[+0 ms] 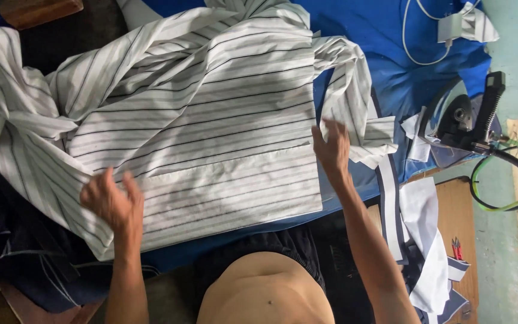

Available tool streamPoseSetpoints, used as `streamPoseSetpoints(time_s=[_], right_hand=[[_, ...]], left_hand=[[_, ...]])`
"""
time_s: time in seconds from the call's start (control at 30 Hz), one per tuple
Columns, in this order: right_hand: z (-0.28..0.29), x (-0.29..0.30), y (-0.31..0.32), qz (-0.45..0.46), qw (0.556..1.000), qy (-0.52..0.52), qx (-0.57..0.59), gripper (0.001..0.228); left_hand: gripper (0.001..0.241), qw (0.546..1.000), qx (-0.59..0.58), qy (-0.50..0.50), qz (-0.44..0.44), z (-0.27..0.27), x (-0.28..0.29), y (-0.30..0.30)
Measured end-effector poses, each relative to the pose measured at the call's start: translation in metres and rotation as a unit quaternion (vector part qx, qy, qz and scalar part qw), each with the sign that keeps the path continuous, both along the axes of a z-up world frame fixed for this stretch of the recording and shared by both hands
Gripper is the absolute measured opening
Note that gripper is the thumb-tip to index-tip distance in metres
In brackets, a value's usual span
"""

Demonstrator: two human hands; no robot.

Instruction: The person prepares and cuts a piece of striped fabric using a fabric template and tailor's scissors.

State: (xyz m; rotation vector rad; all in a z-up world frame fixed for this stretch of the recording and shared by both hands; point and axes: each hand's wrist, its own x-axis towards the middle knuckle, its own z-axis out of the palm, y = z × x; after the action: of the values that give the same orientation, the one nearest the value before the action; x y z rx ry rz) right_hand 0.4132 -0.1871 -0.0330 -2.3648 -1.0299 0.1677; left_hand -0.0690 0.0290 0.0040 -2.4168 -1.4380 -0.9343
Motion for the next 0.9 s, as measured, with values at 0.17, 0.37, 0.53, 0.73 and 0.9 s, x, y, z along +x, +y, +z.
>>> streamPoseSetpoints(time_s=[0.17, 0.37, 0.53, 0.73, 0.9], right_hand=[[-0.046, 0.037, 0.083, -0.047, 0.998, 0.029, -0.033, 0.081], [-0.109, 0.067, 0.096, 0.009, 0.996, -0.09, 0.013, 0.05], [-0.073, 0.071, 0.124, -0.002, 0.998, -0.061, 0.003, 0.036], [-0.012, 0.039, 0.098, 0.026, 0.986, -0.142, 0.082, 0.037], [0.006, 0.003, 0.035, 0.223, 0.973, -0.049, 0.033, 0.023]], left_hand=[[0.061, 0.985, -0.056, 0.161, -0.006, -0.043, 0.033, 0.071], [0.017, 0.988, -0.063, 0.14, -0.014, -0.081, 0.03, 0.083], [0.014, 0.99, -0.074, 0.115, -0.023, -0.078, 0.035, 0.086], [0.016, 0.993, -0.068, 0.046, -0.084, -0.013, 0.051, 0.057], [0.018, 0.971, -0.157, 0.096, -0.154, -0.006, 0.025, 0.009]])
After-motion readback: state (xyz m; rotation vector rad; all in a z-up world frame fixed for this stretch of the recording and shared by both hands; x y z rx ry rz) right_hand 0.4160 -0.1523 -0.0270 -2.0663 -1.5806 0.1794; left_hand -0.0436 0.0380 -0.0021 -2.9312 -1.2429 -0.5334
